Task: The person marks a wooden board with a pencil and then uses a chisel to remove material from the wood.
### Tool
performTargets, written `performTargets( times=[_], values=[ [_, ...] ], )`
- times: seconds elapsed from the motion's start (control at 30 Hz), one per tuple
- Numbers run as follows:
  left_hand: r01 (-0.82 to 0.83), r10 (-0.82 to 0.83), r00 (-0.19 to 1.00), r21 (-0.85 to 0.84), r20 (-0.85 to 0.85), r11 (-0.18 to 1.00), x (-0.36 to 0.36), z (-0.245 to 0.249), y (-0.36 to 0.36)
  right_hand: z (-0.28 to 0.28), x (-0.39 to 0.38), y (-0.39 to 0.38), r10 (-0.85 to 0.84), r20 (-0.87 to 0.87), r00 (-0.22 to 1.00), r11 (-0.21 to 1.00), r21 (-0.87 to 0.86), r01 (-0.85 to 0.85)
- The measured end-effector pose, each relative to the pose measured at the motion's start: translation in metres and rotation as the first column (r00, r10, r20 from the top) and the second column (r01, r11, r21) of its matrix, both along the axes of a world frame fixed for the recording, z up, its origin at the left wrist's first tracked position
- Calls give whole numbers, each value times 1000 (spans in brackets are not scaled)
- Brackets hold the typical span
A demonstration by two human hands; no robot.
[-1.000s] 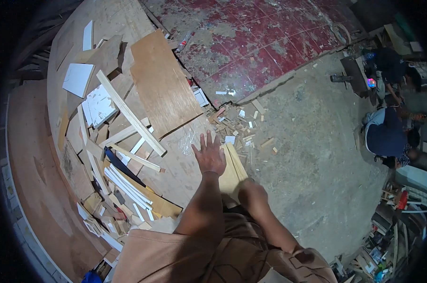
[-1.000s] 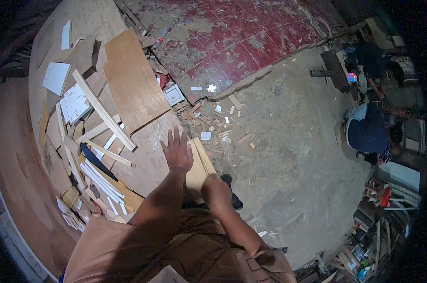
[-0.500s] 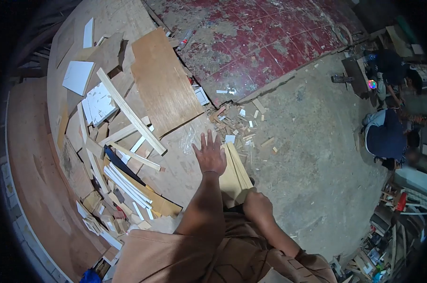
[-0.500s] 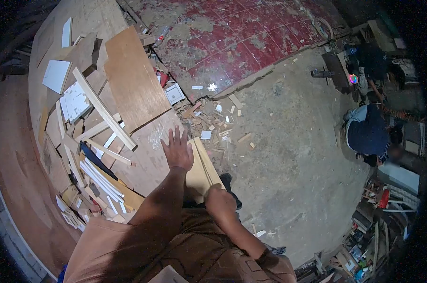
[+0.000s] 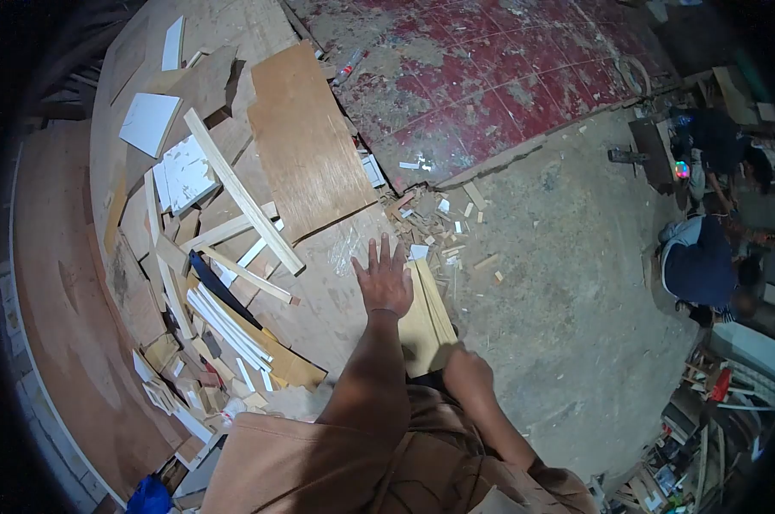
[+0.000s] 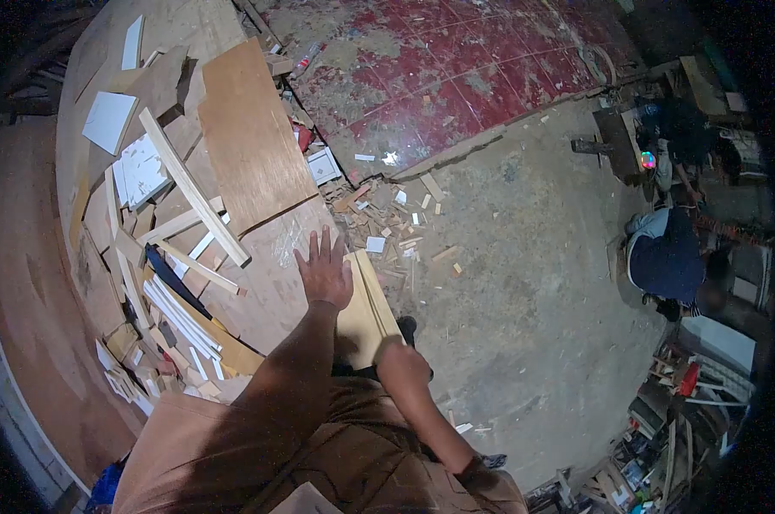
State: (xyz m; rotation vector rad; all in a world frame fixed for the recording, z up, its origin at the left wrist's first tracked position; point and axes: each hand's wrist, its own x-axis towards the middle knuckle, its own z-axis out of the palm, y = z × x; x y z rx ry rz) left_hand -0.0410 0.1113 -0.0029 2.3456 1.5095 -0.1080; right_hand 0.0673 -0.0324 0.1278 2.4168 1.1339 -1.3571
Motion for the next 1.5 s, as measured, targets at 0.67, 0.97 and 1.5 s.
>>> performTargets(
  times=[0.67,0.97,1.5],
  values=[
    [4,-4,1000,7,-8,1000,0,2,-1,21,9,43,40,-88,995,995,-92,-48],
    [0,0,999,-1,-33,1000,0,0,0,19,-8,44,15,-154,988,1000,-12,-17],
    [6,-5,999,29,-42,1000,0,-1,-3,-93,-19,41,-13,71,997,883,468,-22]
  ],
)
